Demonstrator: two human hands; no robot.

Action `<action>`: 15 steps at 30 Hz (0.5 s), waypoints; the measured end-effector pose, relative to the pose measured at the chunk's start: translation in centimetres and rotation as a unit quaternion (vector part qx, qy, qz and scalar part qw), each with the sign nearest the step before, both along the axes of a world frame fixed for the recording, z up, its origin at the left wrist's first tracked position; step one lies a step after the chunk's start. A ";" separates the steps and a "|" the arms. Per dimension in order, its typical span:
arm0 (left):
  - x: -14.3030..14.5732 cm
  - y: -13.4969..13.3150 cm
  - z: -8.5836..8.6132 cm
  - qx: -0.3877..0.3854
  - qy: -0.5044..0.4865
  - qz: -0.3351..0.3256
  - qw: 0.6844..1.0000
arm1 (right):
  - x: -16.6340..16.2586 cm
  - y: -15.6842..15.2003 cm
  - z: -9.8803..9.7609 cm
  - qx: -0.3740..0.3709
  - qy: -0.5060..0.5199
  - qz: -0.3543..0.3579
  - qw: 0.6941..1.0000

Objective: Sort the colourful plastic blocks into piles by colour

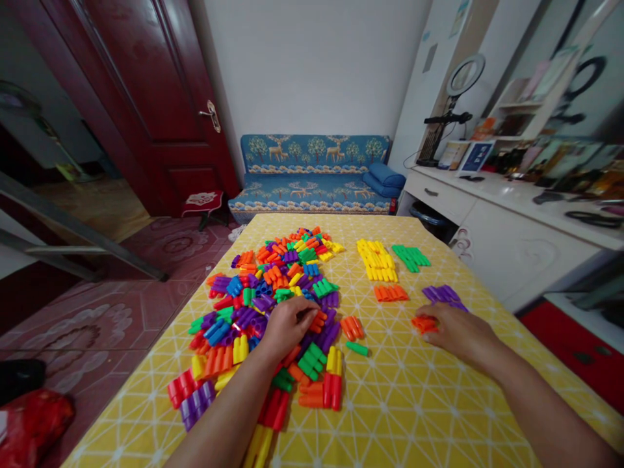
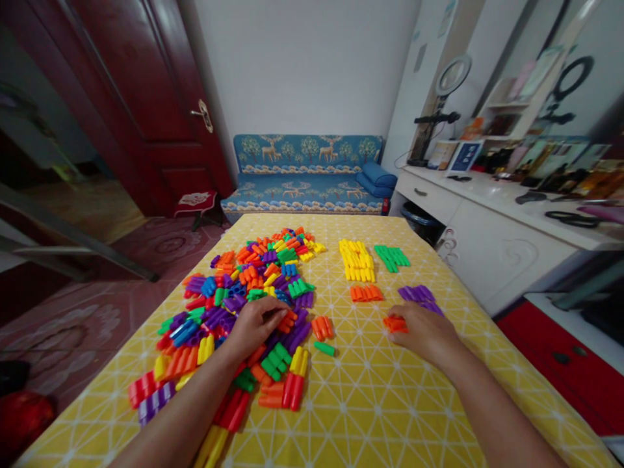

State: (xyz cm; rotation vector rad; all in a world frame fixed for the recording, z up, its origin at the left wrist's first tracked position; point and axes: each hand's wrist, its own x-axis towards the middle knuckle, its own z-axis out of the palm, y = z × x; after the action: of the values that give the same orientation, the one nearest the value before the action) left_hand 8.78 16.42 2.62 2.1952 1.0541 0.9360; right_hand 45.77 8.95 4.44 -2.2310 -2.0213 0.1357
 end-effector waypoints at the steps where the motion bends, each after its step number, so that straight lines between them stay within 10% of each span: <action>1: 0.0 0.0 0.0 0.001 0.000 0.000 1.000 | 0.1 0.0 -0.4 0.008 0.001 0.004 1.000; 15: 0.0 0.0 -0.3 -0.006 -0.007 0.000 1.000 | -0.3 4.5 -0.1 0.043 -0.104 -0.016 0.993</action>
State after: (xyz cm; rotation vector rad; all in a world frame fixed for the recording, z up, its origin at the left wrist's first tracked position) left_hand 8.78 16.46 2.34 2.1755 1.0499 0.9402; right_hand 45.45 13.48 4.35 -2.3062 -2.0456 -0.1927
